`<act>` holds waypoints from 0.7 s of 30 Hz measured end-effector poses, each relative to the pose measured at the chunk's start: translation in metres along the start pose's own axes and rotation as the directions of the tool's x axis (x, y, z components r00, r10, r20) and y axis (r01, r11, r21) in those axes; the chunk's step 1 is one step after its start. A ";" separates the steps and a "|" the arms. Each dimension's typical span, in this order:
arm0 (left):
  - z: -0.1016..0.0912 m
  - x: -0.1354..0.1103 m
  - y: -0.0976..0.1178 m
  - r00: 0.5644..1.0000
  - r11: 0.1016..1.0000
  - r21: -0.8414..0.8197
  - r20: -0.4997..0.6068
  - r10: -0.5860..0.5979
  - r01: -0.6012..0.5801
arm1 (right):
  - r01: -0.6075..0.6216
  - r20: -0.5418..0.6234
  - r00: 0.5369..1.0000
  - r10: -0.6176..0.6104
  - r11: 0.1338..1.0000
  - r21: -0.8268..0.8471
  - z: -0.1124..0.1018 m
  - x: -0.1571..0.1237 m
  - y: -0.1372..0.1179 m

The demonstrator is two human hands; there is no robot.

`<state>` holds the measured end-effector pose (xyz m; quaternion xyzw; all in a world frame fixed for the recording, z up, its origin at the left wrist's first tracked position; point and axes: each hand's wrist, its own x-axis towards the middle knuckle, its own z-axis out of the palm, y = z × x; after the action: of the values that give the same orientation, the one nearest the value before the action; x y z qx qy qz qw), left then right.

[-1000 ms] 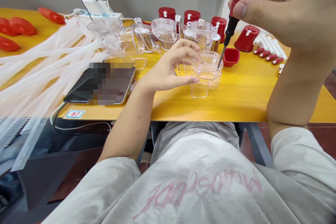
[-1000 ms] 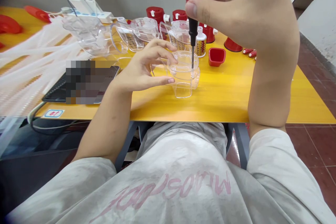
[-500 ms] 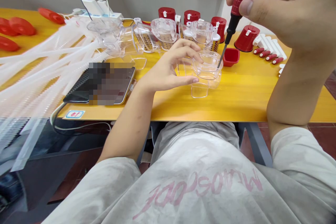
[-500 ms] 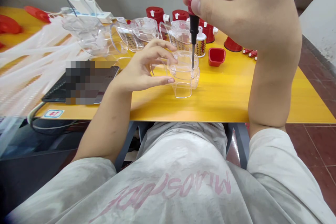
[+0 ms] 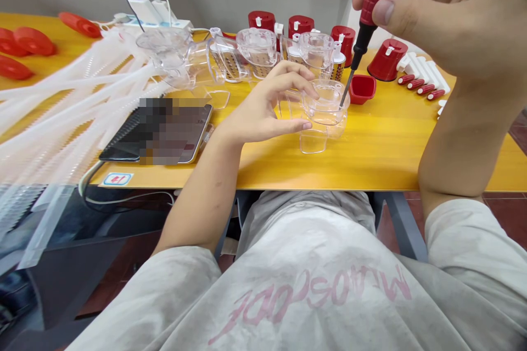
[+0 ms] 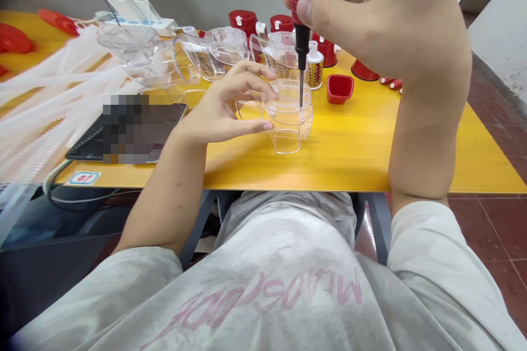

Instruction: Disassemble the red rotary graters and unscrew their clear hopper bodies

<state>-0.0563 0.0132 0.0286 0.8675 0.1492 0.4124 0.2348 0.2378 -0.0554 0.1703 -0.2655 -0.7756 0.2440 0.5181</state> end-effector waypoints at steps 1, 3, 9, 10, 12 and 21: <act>0.000 0.000 0.000 1.000 1.000 0.000 -0.005 0.000 0.000 | -0.001 -0.001 1.000 0.001 1.000 0.003 0.000 0.000 -0.001; 0.002 0.000 0.001 1.000 1.000 -0.001 -0.018 0.000 0.000 | -0.008 0.000 1.000 0.008 1.000 -0.001 -0.001 -0.001 -0.002; 0.003 -0.001 0.001 0.999 1.000 -0.007 -0.030 -0.016 0.016 | -0.011 0.010 1.000 0.011 0.999 -0.031 -0.003 -0.003 -0.006; 0.003 -0.001 0.002 0.999 1.000 -0.007 -0.028 -0.019 0.019 | -0.013 0.009 1.000 0.014 0.999 -0.035 -0.003 -0.004 -0.006; 0.003 -0.001 0.002 0.999 1.000 -0.006 -0.024 -0.023 0.023 | -0.015 -0.003 1.000 0.015 0.999 -0.045 -0.002 -0.004 -0.007; 0.002 -0.001 0.002 0.999 0.999 0.022 -0.009 -0.032 0.032 | -0.014 -0.013 1.000 0.014 1.000 0.008 -0.002 -0.003 -0.004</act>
<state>-0.0552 0.0105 0.0287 0.8657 0.1684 0.4107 0.2313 0.2401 -0.0602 0.1716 -0.2704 -0.7694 0.2488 0.5226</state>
